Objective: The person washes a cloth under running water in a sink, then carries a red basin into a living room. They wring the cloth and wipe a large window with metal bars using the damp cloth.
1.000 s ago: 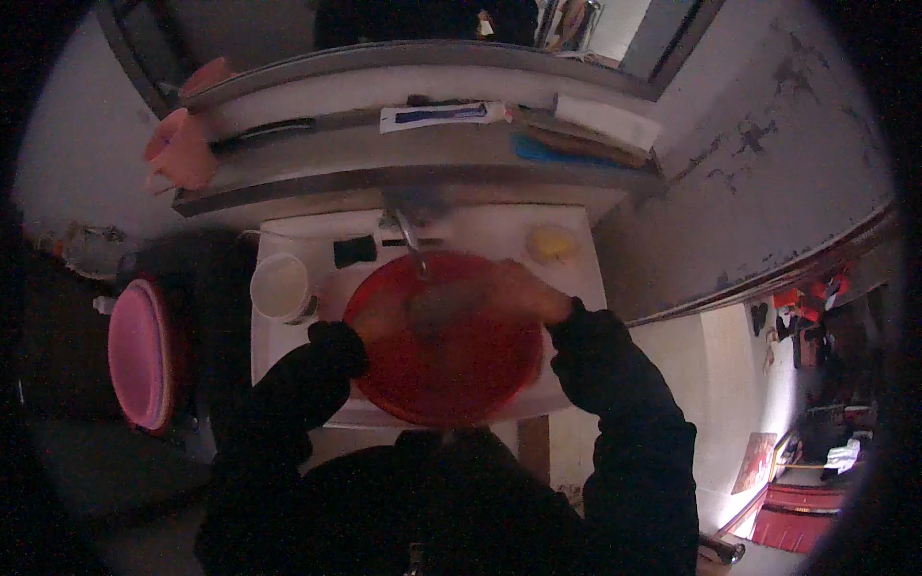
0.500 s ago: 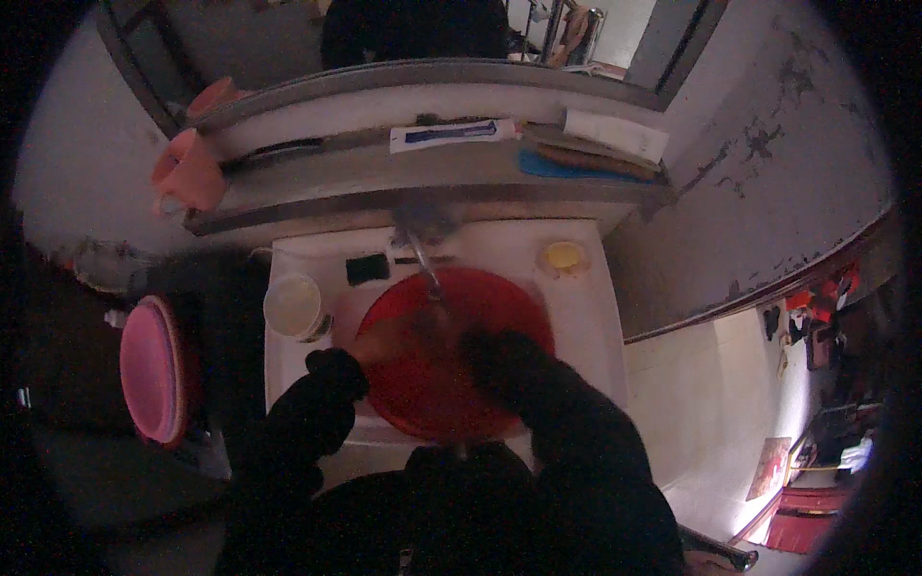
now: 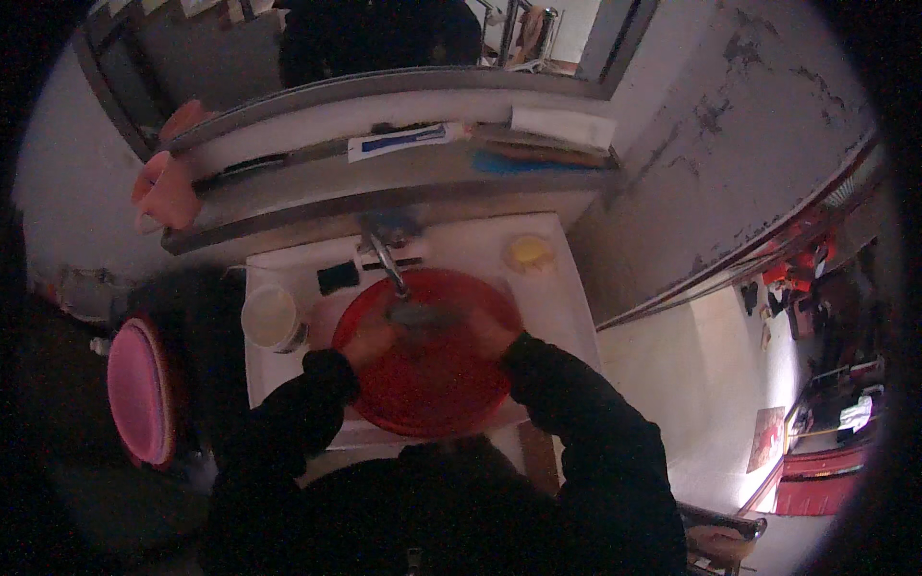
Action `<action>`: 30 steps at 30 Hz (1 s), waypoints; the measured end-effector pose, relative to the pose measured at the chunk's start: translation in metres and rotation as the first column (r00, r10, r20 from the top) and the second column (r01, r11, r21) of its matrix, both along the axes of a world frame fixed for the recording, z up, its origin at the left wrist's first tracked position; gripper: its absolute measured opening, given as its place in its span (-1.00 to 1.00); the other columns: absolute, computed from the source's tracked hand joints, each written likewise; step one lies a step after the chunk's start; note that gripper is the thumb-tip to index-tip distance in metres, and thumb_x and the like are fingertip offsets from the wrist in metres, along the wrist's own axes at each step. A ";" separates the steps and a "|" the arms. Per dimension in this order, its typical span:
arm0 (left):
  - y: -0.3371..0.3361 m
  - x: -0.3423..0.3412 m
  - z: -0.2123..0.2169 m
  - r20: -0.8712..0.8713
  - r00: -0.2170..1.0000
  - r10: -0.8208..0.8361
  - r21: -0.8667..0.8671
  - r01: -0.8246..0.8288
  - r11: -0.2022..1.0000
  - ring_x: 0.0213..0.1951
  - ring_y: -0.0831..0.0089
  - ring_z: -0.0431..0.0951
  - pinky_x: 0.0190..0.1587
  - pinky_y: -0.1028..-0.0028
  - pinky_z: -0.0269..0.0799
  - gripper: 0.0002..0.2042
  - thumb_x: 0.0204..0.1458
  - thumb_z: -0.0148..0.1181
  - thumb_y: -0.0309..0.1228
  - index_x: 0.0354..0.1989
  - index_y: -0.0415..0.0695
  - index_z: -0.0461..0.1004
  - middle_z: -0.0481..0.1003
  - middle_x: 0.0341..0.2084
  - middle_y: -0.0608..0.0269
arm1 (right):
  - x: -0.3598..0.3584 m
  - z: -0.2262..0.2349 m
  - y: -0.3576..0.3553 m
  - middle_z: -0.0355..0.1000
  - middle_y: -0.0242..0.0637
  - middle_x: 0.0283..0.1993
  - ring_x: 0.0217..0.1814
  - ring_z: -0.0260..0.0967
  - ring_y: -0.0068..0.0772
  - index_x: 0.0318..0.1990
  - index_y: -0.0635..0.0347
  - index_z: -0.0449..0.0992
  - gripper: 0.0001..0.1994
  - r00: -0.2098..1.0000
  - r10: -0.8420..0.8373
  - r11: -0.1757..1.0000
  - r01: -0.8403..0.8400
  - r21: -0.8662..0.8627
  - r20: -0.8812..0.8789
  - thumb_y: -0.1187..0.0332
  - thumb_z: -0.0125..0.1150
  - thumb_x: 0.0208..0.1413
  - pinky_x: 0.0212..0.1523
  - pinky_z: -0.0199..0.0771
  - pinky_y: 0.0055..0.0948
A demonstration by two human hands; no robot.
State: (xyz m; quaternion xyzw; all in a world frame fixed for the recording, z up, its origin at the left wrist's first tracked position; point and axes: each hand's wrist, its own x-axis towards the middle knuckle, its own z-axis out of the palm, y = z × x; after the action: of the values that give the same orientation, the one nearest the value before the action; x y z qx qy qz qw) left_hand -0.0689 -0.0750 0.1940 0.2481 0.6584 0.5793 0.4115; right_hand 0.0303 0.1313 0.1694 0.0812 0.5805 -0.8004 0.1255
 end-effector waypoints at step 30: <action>-0.015 -0.028 0.038 -0.333 0.933 -0.137 -0.008 0.142 0.990 0.17 0.25 0.45 0.09 0.27 0.43 -0.47 0.22 0.11 -0.15 0.31 -0.10 0.28 0.38 0.22 0.08 | -0.039 0.027 0.006 0.43 -0.16 0.15 0.18 0.40 -0.28 0.24 0.19 0.35 -0.59 0.993 0.095 0.946 -0.113 0.303 0.076 0.25 0.08 0.29 0.23 0.37 -0.24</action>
State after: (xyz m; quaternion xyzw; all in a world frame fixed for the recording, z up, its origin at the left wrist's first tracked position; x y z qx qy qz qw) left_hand -0.0966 -0.0895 0.2319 0.3918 0.6943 0.5039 0.3324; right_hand -0.0085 0.1376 0.1969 0.0930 0.6970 -0.6902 0.1708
